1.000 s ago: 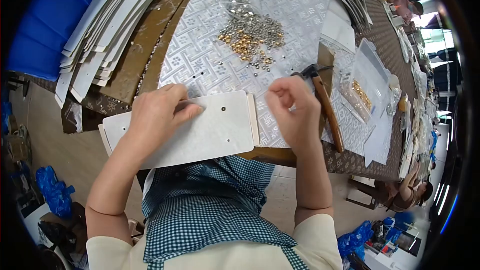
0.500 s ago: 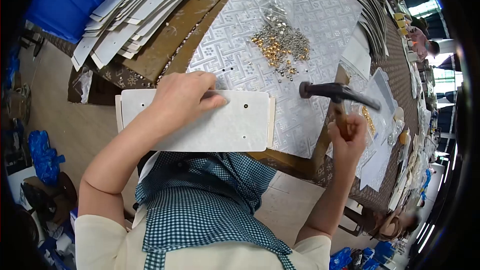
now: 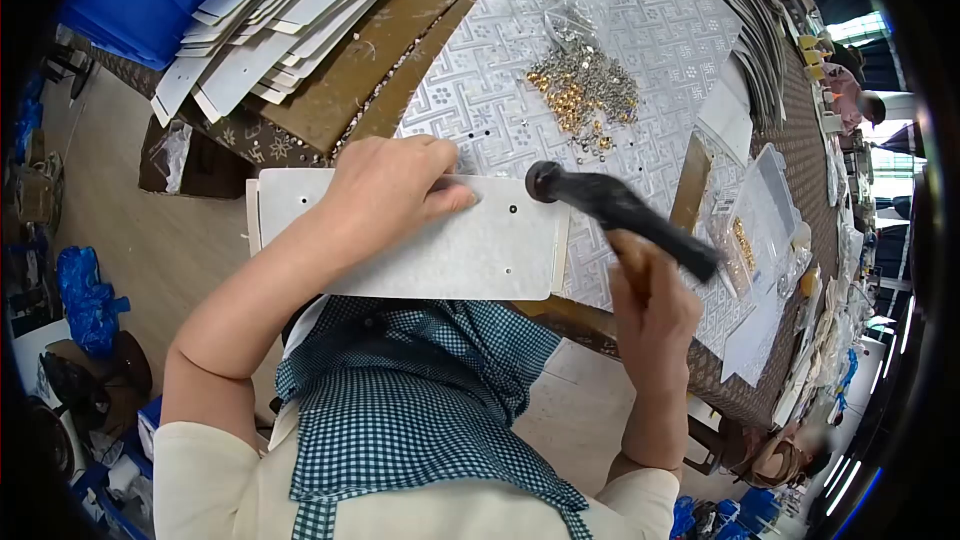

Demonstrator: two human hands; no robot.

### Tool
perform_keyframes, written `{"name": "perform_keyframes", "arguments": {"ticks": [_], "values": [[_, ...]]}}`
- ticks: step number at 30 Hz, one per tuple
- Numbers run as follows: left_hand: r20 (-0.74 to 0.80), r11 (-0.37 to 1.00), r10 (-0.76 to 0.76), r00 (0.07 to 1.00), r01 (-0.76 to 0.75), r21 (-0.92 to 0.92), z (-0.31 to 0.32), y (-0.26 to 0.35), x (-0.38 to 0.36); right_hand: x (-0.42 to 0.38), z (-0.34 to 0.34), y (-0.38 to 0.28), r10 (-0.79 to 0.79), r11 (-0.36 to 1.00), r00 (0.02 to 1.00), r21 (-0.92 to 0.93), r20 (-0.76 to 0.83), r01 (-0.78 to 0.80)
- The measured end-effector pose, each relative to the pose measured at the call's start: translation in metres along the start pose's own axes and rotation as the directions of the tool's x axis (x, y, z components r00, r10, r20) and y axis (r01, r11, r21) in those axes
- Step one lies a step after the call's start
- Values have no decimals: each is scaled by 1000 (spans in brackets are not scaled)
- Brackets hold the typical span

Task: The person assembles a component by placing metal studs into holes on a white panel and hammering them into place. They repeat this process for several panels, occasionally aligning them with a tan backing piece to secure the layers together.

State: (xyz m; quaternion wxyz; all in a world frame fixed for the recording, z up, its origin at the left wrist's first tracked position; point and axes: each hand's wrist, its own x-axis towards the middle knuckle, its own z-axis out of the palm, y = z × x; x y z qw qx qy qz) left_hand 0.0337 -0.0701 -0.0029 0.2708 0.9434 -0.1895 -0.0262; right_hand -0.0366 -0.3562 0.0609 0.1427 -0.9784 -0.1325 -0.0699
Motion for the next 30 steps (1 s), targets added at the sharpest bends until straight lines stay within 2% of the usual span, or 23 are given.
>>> {"name": "perform_keyframes", "arguments": {"ticks": [1, 2, 3, 4, 6, 7, 8, 9, 10, 13, 15, 16, 18, 19, 23, 26, 29, 30], "values": [[6, 1000, -5, 1000, 5, 7, 0, 0, 0, -1, -4, -6, 19, 977, 983, 211, -184, 21], [7, 1000, -9, 1000, 9, 0, 0, 1, 0, -6, -4, -13, 213, 889, 921, 457, -325, -45], [11, 1000, -13, 1000, 13, -7, 0, 1, -1, -6, -13, -22, 288, 790, 859, 612, -424, 37], [12, 1000, -14, 1000, 14, -10, -1, 1, 0, 2, -19, -29, 246, 806, 820, 579, -518, 124], [20, 1000, -18, 1000, 18, -17, -2, 2, 0, -2, -14, -22, 183, 795, 803, 565, -568, 219], [24, 1000, -21, 999, 22, -22, -3, 2, 0, -10, -8, -13, 71, 864, 852, 459, -519, 207], [24, 1000, -20, 1000, 20, -16, -3, 2, 1, -17, -2, -5, -40, 940, 935, 305, -353, 155], [24, 1000, -18, 1000, 19, -10, -3, 2, 1, -17, 5, -1, -66, 987, 993, 140, -95, 79], [25, 1000, -15, 1000, 15, -4, -2, 2, 1, -11, 21, -1, 19, 987, 952, -157, 305, 30], [6, 1000, -14, 1000, 14, -10, -2, 2, 0, -12, 11, -2, 28, 996, 985, -92, 168, -13], [13, 1000, -20, 1000, 21, -12, -1, 4, -1, -17, 10, 16, 138, 985, 965, 68, 225, -157], [6, 1000, -23, 1000, 23, -10, -3, 4, 0, -19, 8, 24, 212, 943, 949, 208, 232, -261], [17, 999, -30, 999, 31, -16, -5, 5, 0, -17, 0, 38, 358, 863, 890, 265, 282, -431], [25, 999, -30, 999, 30, -20, -5, 6, 1, -18, -1, 46, 411, 839, 875, 268, 256, -473], [28, 998, -50, 998, 51, -28, -4, 5, 0, -20, 11, 84, 267, 963, 964, -47, -2, -266], [9, 999, -45, 999, 46, -23, -4, 6, -1, -3, 14, 88, 36, 986, 980, -154, -196, -67], [3, 999, -42, 999, 42, -34, -4, 6, 0, 22, 18, 62, 215, 938, 962, 310, -171, -155], [2, 998, -45, 999, 45, -38, -4, 7, 0, 34, 22, 50, 224, 911, 956, 388, -191, -136]]}}
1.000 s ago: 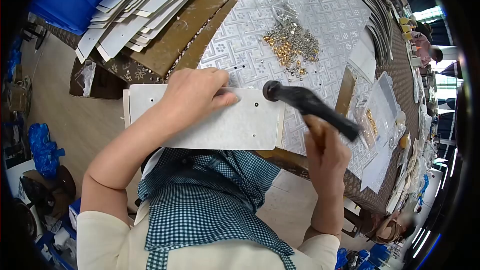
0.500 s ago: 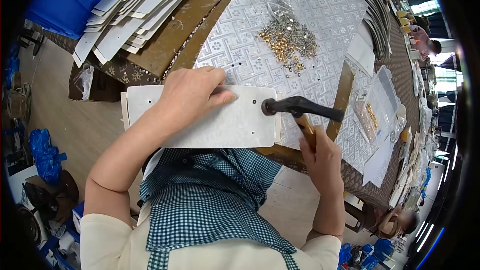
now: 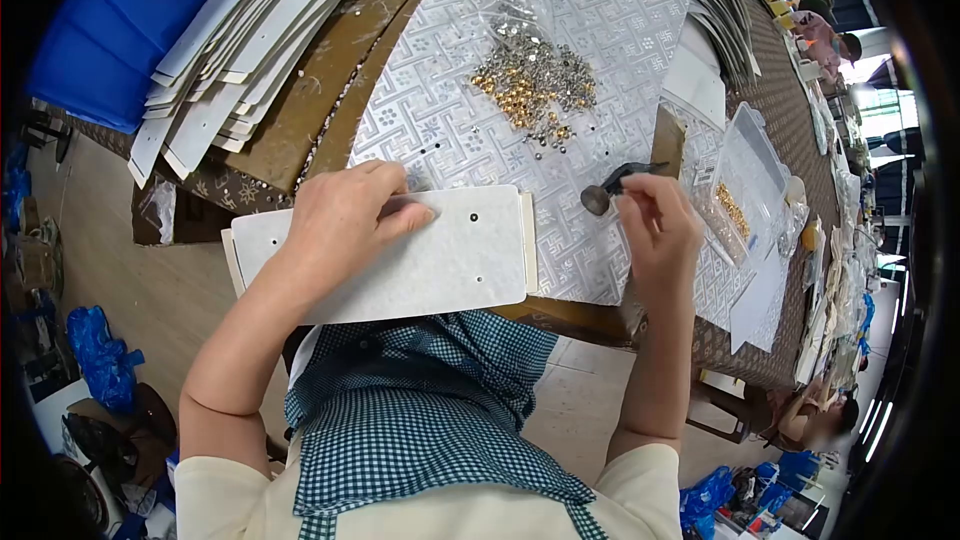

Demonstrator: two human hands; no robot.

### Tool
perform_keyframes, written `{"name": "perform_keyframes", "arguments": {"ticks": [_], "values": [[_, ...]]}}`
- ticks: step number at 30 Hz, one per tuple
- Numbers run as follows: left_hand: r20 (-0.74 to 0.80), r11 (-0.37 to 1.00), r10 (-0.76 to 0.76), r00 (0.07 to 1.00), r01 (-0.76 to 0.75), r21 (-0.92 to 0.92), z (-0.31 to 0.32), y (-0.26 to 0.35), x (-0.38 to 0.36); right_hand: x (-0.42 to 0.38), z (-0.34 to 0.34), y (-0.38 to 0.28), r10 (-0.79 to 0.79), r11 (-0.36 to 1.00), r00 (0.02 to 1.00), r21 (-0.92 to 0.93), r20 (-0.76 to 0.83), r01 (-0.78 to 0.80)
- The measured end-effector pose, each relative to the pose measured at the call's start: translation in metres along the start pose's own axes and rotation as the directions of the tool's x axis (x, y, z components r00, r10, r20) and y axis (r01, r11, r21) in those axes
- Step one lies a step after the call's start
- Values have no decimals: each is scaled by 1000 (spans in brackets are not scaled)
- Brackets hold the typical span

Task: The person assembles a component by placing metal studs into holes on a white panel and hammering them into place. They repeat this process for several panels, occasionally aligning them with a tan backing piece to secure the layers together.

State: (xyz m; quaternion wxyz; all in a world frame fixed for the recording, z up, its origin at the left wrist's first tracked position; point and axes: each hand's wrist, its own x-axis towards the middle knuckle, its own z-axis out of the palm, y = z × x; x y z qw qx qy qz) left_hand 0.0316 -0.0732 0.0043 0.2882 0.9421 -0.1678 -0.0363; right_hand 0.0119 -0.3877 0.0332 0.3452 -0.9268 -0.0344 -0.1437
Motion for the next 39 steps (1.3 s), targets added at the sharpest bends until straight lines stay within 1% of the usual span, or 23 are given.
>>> {"name": "perform_keyframes", "arguments": {"ticks": [3, 6, 7, 10, 13, 16, 19, 20, 21, 22, 23, 24, 26, 27, 30, 33, 36, 39], "values": [[-24, 1000, 9, 1000, -9, -14, 2, -1, -1, 28, 26, -2, -88, 996, 995, 4, 52, 88], [-46, 999, 20, 999, -21, -30, 3, -3, -2, 55, 46, 1, -136, 988, 984, -56, 118, 143], [-51, 999, 22, 998, -24, -39, 4, -3, -2, 61, 52, 3, -99, 992, 986, -70, 137, 109], [-57, 998, 39, 998, -41, -37, 2, -2, -2, 71, 59, 9, -76, 978, 983, -179, 170, 106], [-34, 998, 15, 999, -18, -67, 1, -2, -2, 75, 56, 6, -5, 980, 975, -193, 222, 49], [-61, 996, 38, 997, -43, -76, 3, -4, -2, 76, 56, 5, 28, 976, 970, -217, 241, 25], [-20, 965, -156, 988, 148, -217, -12, -2, -3, 68, 57, 1, -31, 994, 988, -100, 153, 47], [-43, 949, -234, 971, 219, -226, -16, -9, -4, 64, 53, -5, -38, 998, 991, -54, 130, 45], [-100, 905, -313, 944, 264, -334, -16, -20, -6, 57, 49, -18, -18, 999, 990, 28, 142, 14], [-184, 876, -348, 919, 250, -412, -20, -25, -6, 49, 49, -24, -32, 995, 978, 97, 206, 12], [-261, 860, -385, 885, 242, -449, -20, -36, -8, 42, 49, -28, -50, 987, 962, 164, 267, 6], [-283, 853, -404, 870, 246, -461, -24, -44, -9, 35, 51, -31, -119, 977, 936, 205, 333, 51], [-318, 846, -413, 853, 230, -482, -28, -59, -12, 24, 58, -36, -188, 971, 888, 215, 420, 104], [-340, 847, -407, 848, 212, -487, -28, -61, -13, 20, 61, -38, -177, 969, 867, 238, 466, 70], [-321, 836, -426, 846, 232, -498, -28, -61, -15, 13, 73, -35, -187, 964, 864, 257, 467, 69], [-305, 815, -430, 849, 221, -535, -23, -55, -16, 14, 77, -37, -221, 965, 852, 236, 474, 119], [-306, 834, -408, 860, 215, -509, -21, -56, -16, 15, 77, -42, -208, 973, 852, 187, 481, 133], [-310, 839, -397, 864, 204, -505, -21, -54, -16, 19, 71, -47, -164, 983, 842, 159, 514, 94]]}}
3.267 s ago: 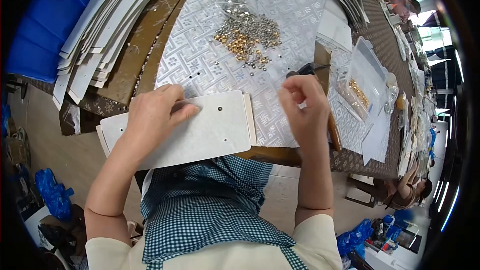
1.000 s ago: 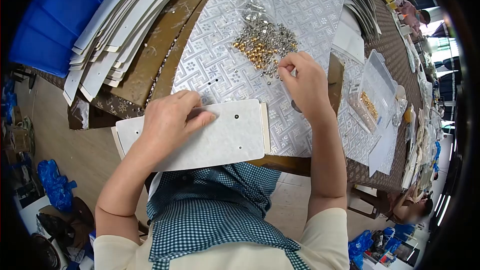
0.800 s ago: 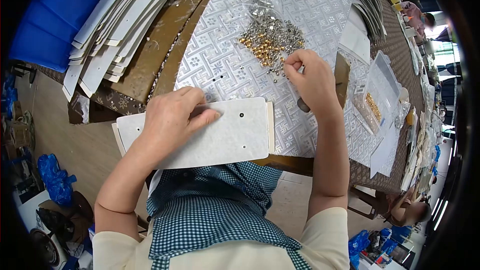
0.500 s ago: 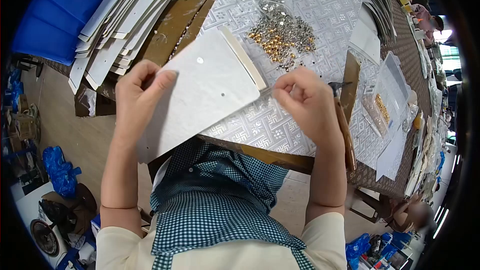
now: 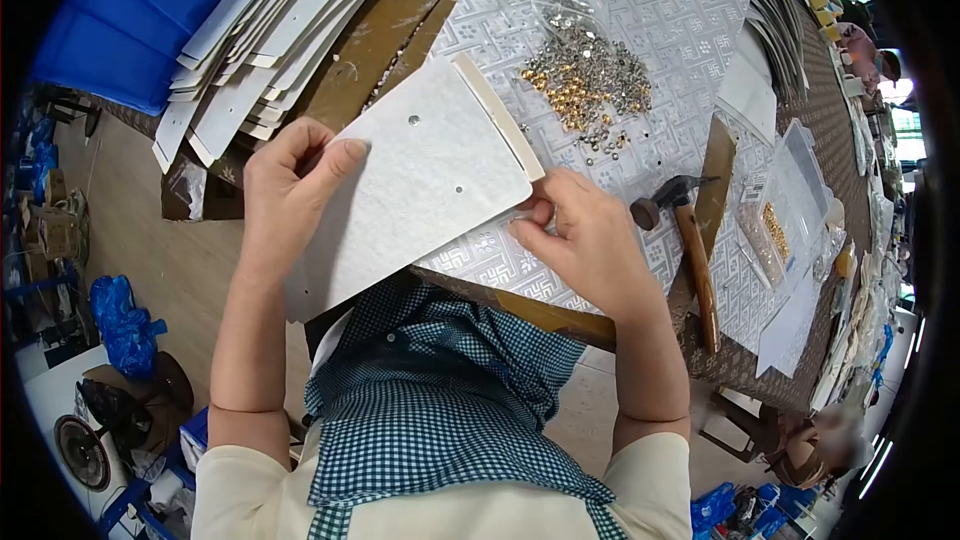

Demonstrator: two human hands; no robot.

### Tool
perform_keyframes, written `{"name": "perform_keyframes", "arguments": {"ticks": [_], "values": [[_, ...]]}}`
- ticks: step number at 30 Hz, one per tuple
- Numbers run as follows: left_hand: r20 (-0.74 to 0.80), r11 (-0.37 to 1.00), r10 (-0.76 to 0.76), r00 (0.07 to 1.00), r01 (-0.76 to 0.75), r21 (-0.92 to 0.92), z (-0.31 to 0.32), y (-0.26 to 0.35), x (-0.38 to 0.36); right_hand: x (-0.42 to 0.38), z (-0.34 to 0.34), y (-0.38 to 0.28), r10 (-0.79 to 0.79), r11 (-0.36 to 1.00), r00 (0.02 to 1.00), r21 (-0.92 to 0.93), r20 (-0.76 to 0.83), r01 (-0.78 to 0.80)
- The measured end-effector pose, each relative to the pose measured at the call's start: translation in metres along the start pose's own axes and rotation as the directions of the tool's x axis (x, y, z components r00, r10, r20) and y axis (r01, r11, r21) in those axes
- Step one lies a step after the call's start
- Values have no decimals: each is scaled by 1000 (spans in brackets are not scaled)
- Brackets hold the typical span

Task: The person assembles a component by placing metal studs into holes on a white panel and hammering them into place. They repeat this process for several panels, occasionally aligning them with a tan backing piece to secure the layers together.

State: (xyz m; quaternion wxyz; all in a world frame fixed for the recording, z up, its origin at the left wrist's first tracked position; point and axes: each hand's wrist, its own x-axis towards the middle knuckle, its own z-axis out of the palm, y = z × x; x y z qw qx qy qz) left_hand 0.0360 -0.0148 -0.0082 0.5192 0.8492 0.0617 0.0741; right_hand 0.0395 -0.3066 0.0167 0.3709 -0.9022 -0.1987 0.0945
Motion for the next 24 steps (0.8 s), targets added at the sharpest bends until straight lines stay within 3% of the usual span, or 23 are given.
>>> {"name": "perform_keyframes", "arguments": {"ticks": [3, 4, 6, 10, 12, 15, 20, 24], "values": [[79, 999, -10, 997, 7, 36, -3, 9, -3, 0, 4, 9, 28, 983, 992, 183, -121, -5], [94, 999, 2, 996, -6, 49, -2, 12, -3, 0, -1, 6, 113, 973, 990, 212, -84, -93], [122, 998, -43, 992, 47, -33, 4, 24, -7, 2, 5, 13, 48, 908, 988, 418, -147, 18], [298, 999, 11, 954, 4, -49, 20, 52, -15, -12, -2, 17, -60, 701, 990, 702, -125, 131], [340, 1000, 4, 940, 5, -24, 27, 65, -16, -17, -3, 25, -17, 491, 998, 869, -65, 65], [399, 999, 31, 916, -22, -27, 34, 66, -12, -20, -8, 26, 71, 370, 997, 929, -12, -15], [475, 996, 85, 876, -80, -32, 41, 76, -14, -20, -12, 17, 76, 378, 996, 926, -55, 23], [516, 999, 33, 856, -24, -25, 42, 79, -18, -20, -12, 16, 20, 424, 1000, 906, 0, -8]]}}
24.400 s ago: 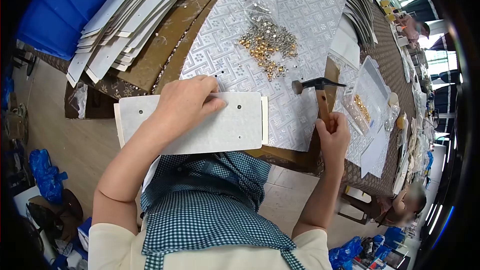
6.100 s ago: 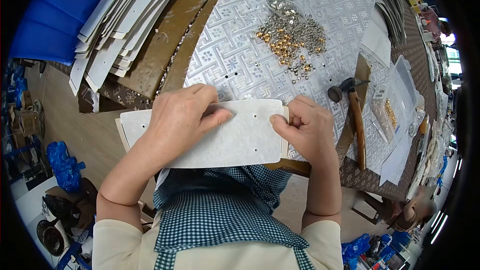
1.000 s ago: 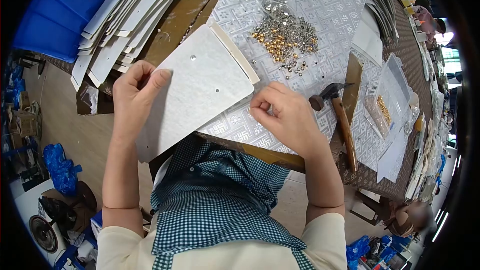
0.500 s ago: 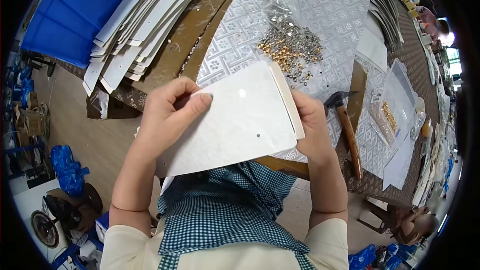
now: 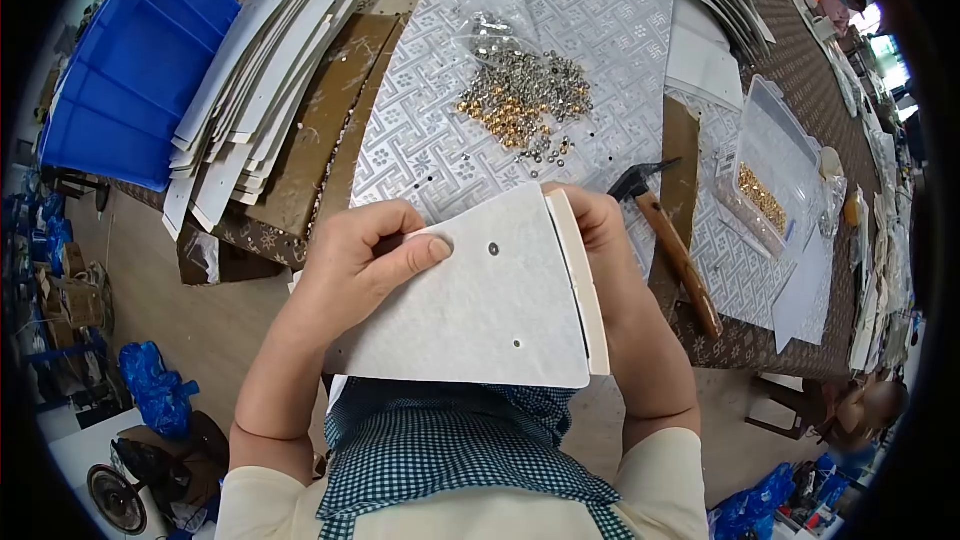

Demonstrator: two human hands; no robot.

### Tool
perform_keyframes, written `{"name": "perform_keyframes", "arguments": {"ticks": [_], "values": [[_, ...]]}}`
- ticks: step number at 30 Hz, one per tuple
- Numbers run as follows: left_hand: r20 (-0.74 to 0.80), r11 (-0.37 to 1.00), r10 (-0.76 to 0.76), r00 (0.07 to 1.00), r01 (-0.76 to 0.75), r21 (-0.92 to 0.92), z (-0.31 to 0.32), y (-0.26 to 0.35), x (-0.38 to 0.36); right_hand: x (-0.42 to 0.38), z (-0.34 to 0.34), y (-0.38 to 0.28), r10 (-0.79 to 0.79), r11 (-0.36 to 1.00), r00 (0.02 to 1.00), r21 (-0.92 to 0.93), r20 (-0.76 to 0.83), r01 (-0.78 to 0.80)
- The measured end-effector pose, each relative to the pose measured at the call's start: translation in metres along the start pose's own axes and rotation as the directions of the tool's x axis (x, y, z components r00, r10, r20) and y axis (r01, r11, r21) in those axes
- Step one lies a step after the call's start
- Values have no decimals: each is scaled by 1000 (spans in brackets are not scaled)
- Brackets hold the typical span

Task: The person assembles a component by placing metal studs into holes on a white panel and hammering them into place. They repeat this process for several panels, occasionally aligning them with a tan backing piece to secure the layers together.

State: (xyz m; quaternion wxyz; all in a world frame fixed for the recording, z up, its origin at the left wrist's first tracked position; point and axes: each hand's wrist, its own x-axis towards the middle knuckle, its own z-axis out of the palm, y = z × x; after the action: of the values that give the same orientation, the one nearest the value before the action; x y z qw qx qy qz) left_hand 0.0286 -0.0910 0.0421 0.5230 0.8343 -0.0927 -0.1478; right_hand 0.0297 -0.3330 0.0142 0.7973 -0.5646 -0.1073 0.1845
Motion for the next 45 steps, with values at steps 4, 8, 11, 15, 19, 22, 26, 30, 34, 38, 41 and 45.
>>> {"name": "perform_keyframes", "arguments": {"ticks": [4, 8, 11, 15, 19, 22, 26, 30, 34, 38, 41, 45], "values": [[8, 1000, -4, 1000, 4, -4, 4, 2, -3, -6, 3, -5, -8, 995, 998, -98, -58, 2], [32, 999, -35, 999, 35, -3, 8, -1, -6, -8, 6, -5, -43, 980, 998, -195, -36, 36], [12, 1000, -18, 1000, 18, -10, 4, -5, -10, -7, 7, -9, -40, 964, 997, -264, -62, 22], [-189, 997, -35, 981, 46, 54, -24, -22, -13, 1, 0, -5, -125, 946, 984, -313, -128, 79], [-382, 990, -20, 924, 71, 119, -45, -44, -6, 6, -6, -8, 14, 953, 995, -299, -99, -43], [-382, 986, -34, 924, 92, 136, -45, -46, 2, 8, -1, -1, -63, 891, 985, -453, -158, -16], [-300, 983, -35, 953, 88, 164, -31, -34, 13, 9, -2, -4, -26, 785, 982, -612, -188, -96], [-217, 967, -73, 973, 123, 225, -28, -35, 15, 8, -3, -2, 2, 693, 975, -702, -222, -161], [-172, 926, -24, 985, 86, 367, -24, -31, 16, 8, -1, -2, -28, 555, 971, -812, -237, -183], [-163, 909, -5, 987, 72, 410, -22, -33, 18, 9, 0, 2, -75, 466, 971, -869, -227, -167], [-153, 899, -27, 988, 91, 428, -22, -34, 19, 10, 0, 2, -90, 423, 973, -892, -213, -156], [-134, 894, -104, 985, 152, 422, -23, -32, 20, 11, 3, -1, -62, 385, 974, -905, -220, -180]]}}
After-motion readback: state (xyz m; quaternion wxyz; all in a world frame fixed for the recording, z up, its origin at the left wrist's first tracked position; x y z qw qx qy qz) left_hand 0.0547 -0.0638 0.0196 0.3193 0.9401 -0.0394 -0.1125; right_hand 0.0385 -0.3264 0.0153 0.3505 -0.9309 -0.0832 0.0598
